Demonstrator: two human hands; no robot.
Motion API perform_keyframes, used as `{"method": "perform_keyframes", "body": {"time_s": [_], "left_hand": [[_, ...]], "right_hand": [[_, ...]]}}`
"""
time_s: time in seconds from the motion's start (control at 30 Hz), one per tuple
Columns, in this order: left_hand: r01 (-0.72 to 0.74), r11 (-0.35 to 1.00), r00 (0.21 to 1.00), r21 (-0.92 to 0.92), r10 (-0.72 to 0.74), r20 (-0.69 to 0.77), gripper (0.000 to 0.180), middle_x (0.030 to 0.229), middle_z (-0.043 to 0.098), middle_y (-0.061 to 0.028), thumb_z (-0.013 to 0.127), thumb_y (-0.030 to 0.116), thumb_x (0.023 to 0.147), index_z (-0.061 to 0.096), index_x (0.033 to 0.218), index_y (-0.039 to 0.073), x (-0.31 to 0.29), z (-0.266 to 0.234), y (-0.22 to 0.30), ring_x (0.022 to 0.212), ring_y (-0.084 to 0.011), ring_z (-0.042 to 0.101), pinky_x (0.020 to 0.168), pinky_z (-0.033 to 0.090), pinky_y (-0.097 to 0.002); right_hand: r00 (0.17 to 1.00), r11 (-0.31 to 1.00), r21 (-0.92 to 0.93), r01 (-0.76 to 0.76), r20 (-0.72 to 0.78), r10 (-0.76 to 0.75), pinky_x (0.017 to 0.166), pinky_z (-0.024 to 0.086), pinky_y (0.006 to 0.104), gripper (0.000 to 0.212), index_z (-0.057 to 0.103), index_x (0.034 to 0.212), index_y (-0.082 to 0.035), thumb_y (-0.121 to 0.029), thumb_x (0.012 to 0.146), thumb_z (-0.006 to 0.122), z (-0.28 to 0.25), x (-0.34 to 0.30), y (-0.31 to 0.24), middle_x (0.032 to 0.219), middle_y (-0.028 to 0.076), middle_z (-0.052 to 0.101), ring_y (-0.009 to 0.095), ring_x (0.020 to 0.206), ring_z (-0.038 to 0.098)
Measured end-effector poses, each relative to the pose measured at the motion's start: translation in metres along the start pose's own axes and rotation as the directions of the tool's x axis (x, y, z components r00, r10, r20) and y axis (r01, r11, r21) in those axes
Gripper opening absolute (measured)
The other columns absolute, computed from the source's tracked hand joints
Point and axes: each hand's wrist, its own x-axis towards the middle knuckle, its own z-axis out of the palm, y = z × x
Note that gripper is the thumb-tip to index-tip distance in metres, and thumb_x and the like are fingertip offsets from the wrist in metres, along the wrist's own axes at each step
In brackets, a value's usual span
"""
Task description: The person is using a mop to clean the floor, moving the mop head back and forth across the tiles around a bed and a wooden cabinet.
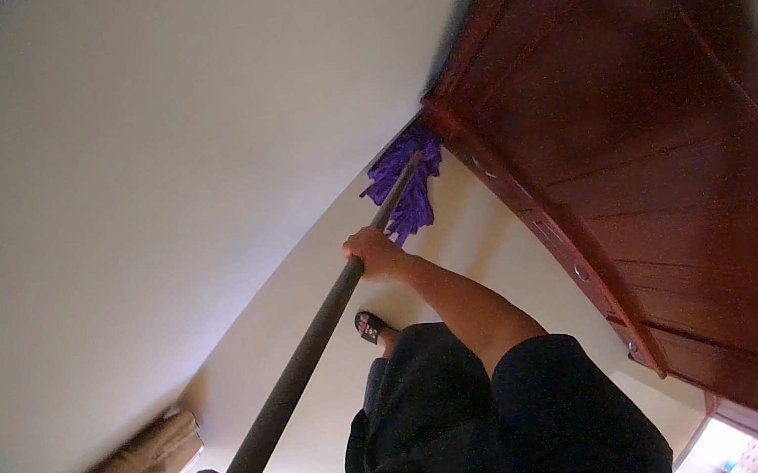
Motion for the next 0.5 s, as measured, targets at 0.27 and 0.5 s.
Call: {"method": "perform_keyframes", "body": {"time_s": [0.27,0.5], "left_hand": [[0.03,0.999,0.996,0.028,-0.032,0.083,0.019,0.053,0.03,-0.0012,0.043,0.021,0.089,0.038,0.073,0.01,0.02,-0.004,-0.006,0.049,-0.0144,0.041,0.057,0.043,-0.0333],[-0.066,0.989,0.952,0.131,0.023,0.305,0.032,0.047,0.028,-0.0027,0.045,0.022,0.089,0.031,0.063,0.01,0.032,-0.004,-0.006,0.043,-0.0157,0.038,0.054,0.048,-0.0342]], "right_hand": [[1.0,1.0,-0.017,-0.003,-0.025,0.003,0.069,0.039,0.0442,0.012,0.052,0.069,-0.011,-0.011,0.061,0.061,0.013,0.009,0.005,0.071,0.01,0.054,0.032,0.075,0.053],[0.997,0.991,-0.136,-0.001,0.071,0.011,0.064,0.04,0.0438,0.012,0.051,0.072,-0.009,-0.01,0.064,0.059,-0.003,0.015,-0.007,0.072,0.01,0.054,0.033,0.076,0.053]]}}
